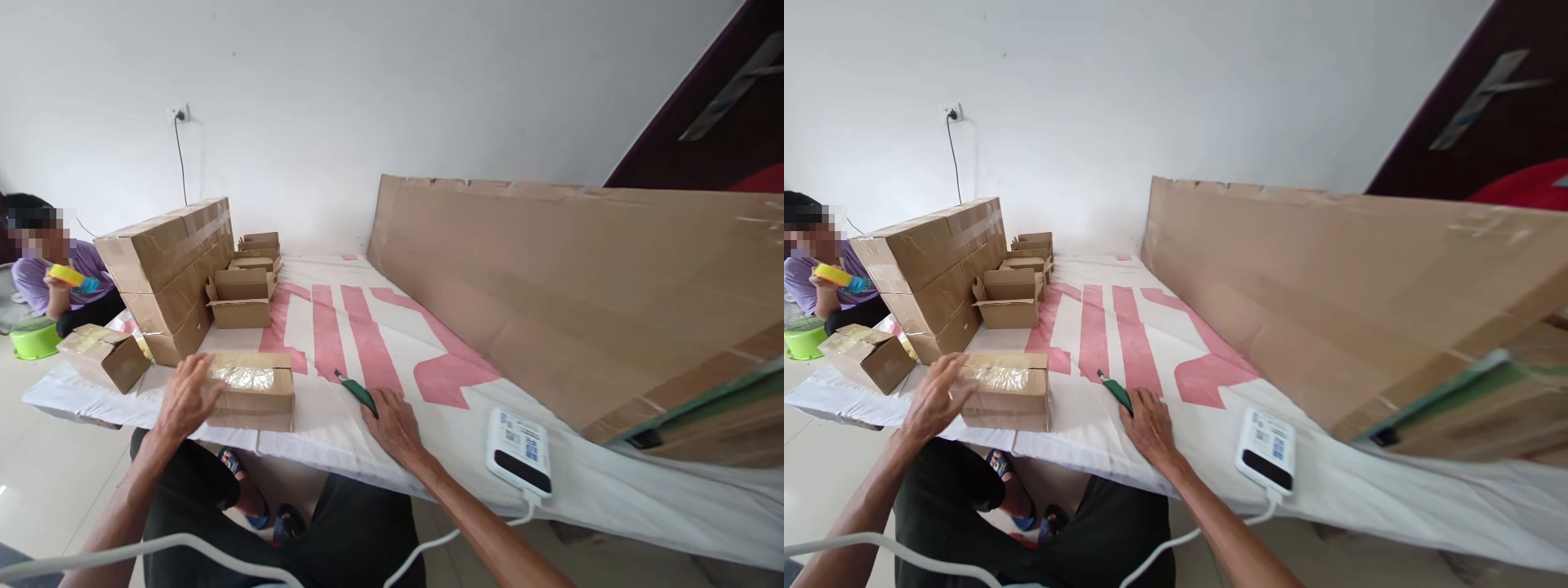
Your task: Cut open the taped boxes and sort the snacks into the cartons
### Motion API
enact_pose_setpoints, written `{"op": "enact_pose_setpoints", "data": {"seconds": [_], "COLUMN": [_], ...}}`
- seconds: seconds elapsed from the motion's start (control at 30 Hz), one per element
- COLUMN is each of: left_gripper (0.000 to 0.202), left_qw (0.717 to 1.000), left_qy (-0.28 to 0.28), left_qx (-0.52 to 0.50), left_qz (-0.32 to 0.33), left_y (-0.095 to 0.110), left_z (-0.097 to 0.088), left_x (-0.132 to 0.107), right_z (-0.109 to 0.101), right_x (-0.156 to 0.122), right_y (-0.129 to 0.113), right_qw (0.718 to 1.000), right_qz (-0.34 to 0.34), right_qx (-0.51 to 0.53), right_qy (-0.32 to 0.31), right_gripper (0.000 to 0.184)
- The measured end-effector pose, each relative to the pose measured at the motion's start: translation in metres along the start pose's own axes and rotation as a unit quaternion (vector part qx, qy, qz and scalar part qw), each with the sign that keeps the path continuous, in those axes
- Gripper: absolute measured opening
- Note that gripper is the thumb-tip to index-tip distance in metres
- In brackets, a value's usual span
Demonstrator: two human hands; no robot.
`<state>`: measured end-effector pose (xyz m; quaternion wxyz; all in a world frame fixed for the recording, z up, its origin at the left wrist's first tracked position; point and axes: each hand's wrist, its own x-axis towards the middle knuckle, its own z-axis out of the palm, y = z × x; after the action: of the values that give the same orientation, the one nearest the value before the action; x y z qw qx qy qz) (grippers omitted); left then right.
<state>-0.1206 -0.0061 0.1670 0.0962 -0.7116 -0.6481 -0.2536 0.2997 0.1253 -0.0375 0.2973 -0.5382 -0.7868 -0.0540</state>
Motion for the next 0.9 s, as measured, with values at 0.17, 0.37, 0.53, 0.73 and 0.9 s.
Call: {"op": "enact_pose_setpoints", "data": {"seconds": [0.17, 0.37, 0.53, 0.73, 0.9], "left_gripper": [0.058, 0.065, 0.077, 0.079, 0.077], "left_qw": [0.978, 0.920, 0.886, 0.848, 0.836], "left_qy": [0.007, -0.022, -0.021, -0.009, -0.008], "left_qx": [-0.155, -0.343, -0.394, -0.449, -0.466], "left_qz": [-0.140, -0.186, -0.245, -0.282, -0.289], "left_y": [-0.039, -0.042, -0.038, -0.034, -0.034], "left_z": [-0.005, 0.011, 0.013, 0.013, 0.012], "left_x": [0.008, 0.012, 0.019, 0.016, 0.014], "right_z": [-0.002, -0.001, -0.002, -0.003, -0.004], "right_x": [0.000, 0.000, 0.000, -0.001, -0.001], "right_y": [-0.001, 0.000, 0.000, 0.000, -0.002], "right_qw": [1.000, 1.000, 1.000, 1.000, 1.000], "right_qz": [0.002, -0.001, -0.006, -0.005, -0.002], "right_qx": [0.016, 0.009, 0.003, 0.004, 0.010], "right_qy": [-0.001, -0.008, -0.004, 0.000, -0.002], "right_gripper": [0.023, 0.022, 0.020, 0.022, 0.023]}}
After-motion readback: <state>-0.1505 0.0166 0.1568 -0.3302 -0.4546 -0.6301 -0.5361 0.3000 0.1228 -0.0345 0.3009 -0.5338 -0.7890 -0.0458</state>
